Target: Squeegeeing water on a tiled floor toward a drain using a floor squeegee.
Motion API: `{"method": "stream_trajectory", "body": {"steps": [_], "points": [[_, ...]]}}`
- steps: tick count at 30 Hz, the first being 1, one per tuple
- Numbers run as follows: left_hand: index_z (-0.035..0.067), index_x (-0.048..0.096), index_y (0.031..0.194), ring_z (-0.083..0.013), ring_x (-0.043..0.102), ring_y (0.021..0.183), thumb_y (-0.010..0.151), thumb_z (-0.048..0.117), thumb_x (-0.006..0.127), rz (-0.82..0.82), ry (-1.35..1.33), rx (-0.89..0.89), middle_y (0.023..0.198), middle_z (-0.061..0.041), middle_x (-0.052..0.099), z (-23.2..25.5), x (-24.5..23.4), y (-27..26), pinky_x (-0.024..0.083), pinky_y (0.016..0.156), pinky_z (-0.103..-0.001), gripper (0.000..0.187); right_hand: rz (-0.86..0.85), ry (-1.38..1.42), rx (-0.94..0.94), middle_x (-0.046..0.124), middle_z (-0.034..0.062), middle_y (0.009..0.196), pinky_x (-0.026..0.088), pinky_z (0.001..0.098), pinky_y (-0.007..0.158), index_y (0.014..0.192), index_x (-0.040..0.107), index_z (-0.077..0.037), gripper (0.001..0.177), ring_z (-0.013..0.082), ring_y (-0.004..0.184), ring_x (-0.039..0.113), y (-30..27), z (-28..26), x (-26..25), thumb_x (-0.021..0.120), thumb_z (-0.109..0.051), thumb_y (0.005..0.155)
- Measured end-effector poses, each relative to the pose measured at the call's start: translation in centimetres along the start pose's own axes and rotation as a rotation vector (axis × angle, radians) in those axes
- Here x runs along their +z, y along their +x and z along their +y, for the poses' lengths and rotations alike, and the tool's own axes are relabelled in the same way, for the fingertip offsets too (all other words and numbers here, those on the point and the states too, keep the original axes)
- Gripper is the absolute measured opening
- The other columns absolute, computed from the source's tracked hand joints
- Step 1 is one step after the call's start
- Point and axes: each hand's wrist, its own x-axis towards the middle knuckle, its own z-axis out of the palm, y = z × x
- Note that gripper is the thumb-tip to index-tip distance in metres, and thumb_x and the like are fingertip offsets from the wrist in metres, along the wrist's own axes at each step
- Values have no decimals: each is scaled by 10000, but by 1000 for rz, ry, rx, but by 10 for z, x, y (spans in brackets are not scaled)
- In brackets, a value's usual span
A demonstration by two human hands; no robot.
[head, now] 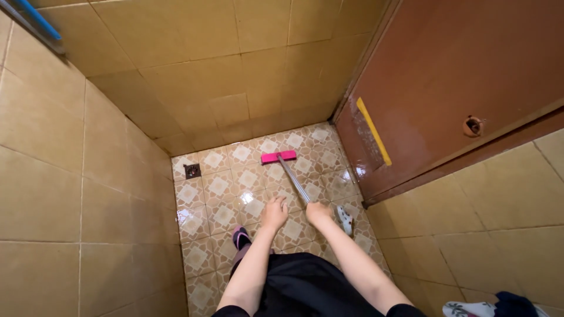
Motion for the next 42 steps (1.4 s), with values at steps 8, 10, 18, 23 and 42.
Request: {"method": "stream_trajectory", "body": {"steps": [8,10,18,23,42], "points": [[124,725,1214,-354,620,1199,904,222,631,22,12,71,1290,-142,656,-13,17,14,505,1015,-455,339,32,7,-13,675,205,1297,536,513,1007,1315,642,-73,377,387,1208,665,-6,-9,-7,411,-181,1037],[124,727,1214,-351,628,1192,907,216,624,19,9,75,1289,-138,660,-11,13,17,511,1014,-454,337,47,-3,-33,700,196,1267,547,493,1000,1298,652,-73,370,371,1189,685,1,-8,-2,420,-183,1032],[137,707,1233,-338,629,1187,902,219,621,-31,-43,50,1294,-113,658,-11,8,51,521,987,-446,352,45,-35,-33,707,192,1249,573,477,962,1240,717,-76,361,357,1176,692,21,-21,-17,453,-177,1015],[144,698,1257,-338,627,1197,923,220,608,-81,-37,48,1305,-117,655,-14,-2,72,517,1008,-443,354,57,25,7,686,201,1283,559,499,971,1291,671,-81,370,374,1187,679,46,-30,-18,421,-198,1044],[132,710,1246,-357,655,1150,954,256,605,-85,-37,107,1259,-151,671,-44,-30,136,536,1012,-438,334,-28,186,177,596,198,1411,463,596,1062,1492,485,-141,445,435,1306,569,65,-76,-73,325,-242,1090]]}}
